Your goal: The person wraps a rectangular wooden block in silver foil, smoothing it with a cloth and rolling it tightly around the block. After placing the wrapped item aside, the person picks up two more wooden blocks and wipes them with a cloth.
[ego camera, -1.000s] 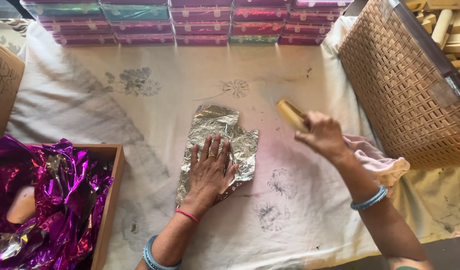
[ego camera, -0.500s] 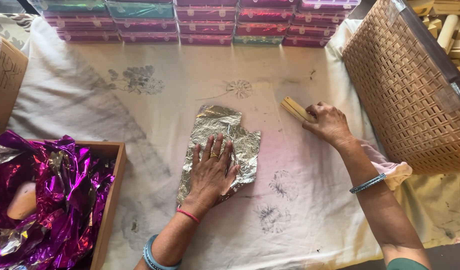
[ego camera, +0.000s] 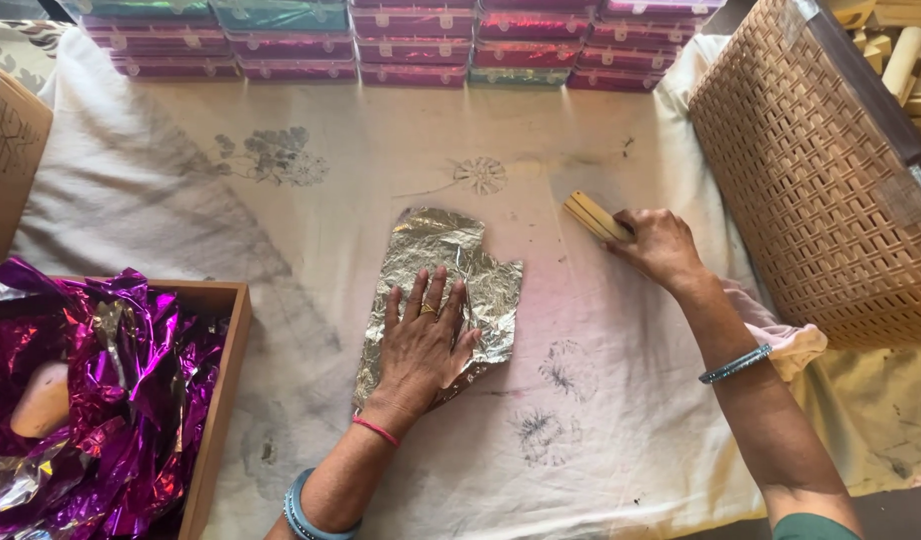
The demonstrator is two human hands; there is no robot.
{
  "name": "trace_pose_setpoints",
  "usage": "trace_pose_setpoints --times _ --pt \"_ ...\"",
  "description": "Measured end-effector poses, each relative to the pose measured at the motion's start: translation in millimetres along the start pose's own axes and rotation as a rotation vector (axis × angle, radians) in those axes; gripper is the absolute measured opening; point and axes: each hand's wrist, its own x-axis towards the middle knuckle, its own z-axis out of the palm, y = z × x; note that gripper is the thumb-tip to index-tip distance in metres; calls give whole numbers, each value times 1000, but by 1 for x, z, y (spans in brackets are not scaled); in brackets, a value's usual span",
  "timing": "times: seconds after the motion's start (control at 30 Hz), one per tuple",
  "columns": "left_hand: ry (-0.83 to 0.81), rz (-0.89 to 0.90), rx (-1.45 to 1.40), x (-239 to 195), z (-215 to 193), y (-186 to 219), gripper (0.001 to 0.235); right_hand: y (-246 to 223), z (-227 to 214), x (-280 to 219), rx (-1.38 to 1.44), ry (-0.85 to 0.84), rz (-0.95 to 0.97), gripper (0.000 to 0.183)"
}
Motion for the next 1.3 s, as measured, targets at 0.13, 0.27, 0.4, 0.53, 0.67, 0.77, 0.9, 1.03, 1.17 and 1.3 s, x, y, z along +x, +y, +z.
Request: trace_pose_setpoints --times 0.13,0.27,0.4,0.53,0.67,0.77,0.9,1.03,1.17,1.3 --pt "104 31 -13 -1 -4 1 71 -4 -4 -1 -17 -4 -17 48" --pt "51 19 -51 -1 -18 4 70 -3 -6 -3 171 66 -15 54" --pt "13 17 -74 -2 -22 5 70 -6 -6 -19 789 294 -116 51" --pt "143 51 -52 -4 -16 3 69 -7 7 -28 993 306 -159 39" --pt "90 37 -50 -3 -19 4 70 -17 4 -38 985 328 -159 39" --pt "84 36 -60 -2 -19 4 70 -21 1 -39 942 338 -165 39" --pt "86 18 -96 -3 -16 4 71 -35 -4 -41 855 294 -192 43" --pt "47 -9 -70 -1 -13 3 72 -88 -30 -52 825 235 -322 47" --pt "57 10 -78 -2 -20 4 72 -143 -42 -49 424 27 -395 40" --pt "11 -1 -76 -2 -29 6 70 -171 -11 -20 81 -11 -536 32"
